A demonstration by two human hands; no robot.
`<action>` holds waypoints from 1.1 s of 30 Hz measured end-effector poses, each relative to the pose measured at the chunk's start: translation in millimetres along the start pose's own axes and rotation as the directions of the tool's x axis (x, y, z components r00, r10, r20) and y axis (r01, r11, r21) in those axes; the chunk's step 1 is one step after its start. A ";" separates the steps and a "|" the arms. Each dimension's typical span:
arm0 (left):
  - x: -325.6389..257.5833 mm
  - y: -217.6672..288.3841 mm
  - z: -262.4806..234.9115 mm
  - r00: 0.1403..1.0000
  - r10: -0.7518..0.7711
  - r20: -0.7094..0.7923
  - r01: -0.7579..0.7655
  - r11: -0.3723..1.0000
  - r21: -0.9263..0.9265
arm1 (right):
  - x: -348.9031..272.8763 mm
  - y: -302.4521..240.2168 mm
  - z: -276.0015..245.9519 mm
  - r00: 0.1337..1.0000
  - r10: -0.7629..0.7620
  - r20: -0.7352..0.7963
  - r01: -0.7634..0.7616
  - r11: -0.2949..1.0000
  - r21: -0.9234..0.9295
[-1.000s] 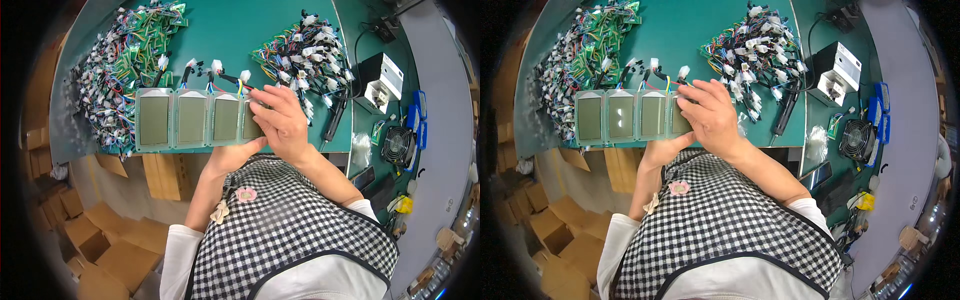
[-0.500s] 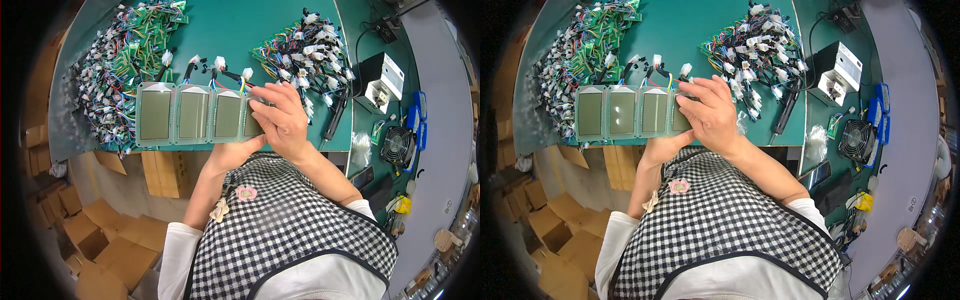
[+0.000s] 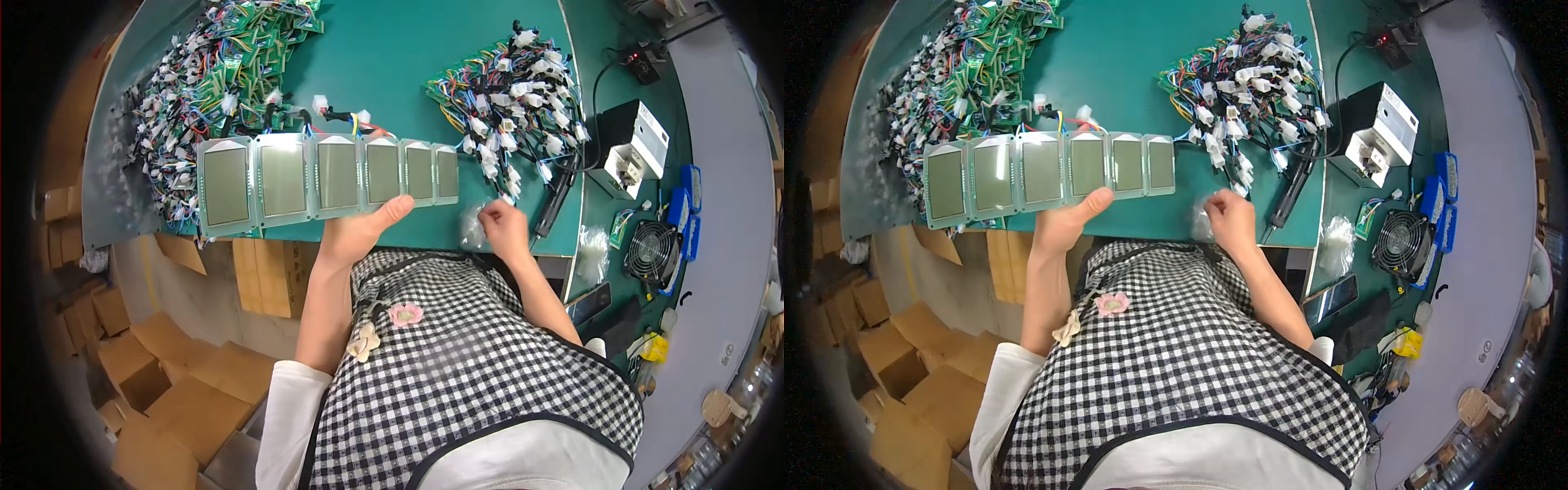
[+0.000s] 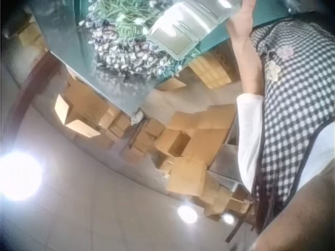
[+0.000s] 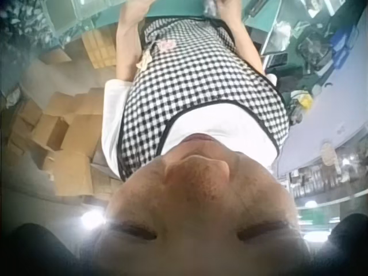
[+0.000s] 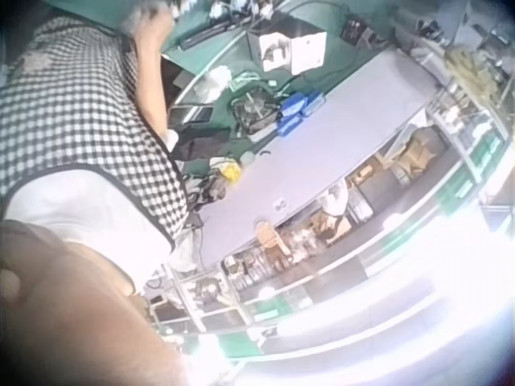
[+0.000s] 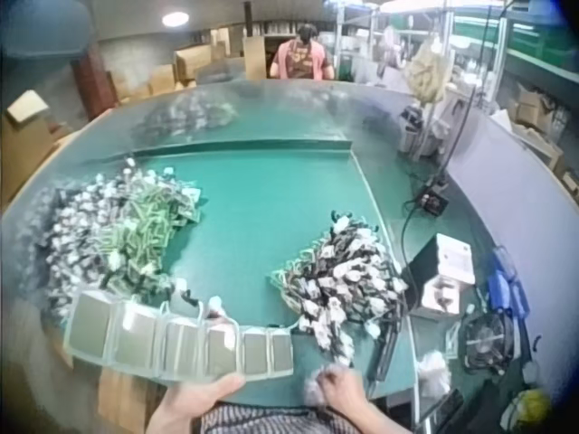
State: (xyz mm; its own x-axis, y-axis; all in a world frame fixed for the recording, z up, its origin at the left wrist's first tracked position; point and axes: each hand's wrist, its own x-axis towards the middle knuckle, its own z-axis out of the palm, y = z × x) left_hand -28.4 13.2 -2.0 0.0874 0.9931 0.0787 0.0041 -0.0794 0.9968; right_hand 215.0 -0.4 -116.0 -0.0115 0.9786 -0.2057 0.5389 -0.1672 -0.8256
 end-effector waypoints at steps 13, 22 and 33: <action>-9.0 -16.7 46.4 0.996 0.090 -0.010 -0.087 0.986 0.140 | 25.3 -165.6 -3.8 0.633 -0.774 -0.020 0.773 0.633 -0.052; -16.1 -22.7 43.7 0.990 0.113 0.088 -0.127 0.978 0.168 | 20.2 -155.8 13.8 0.551 -0.803 -0.227 0.820 0.571 -0.027; -11.0 -26.5 47.6 0.996 0.045 0.074 -0.057 0.982 0.180 | 20.0 -158.8 9.2 0.685 -0.706 -0.177 0.722 0.690 0.043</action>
State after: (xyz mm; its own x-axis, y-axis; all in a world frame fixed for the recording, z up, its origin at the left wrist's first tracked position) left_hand 17.9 0.2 -29.8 0.1610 0.9794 0.1221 0.1785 -0.1505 0.9724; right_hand 121.4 44.7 6.2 -0.2398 0.8101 0.5350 0.3274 0.5863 -0.7410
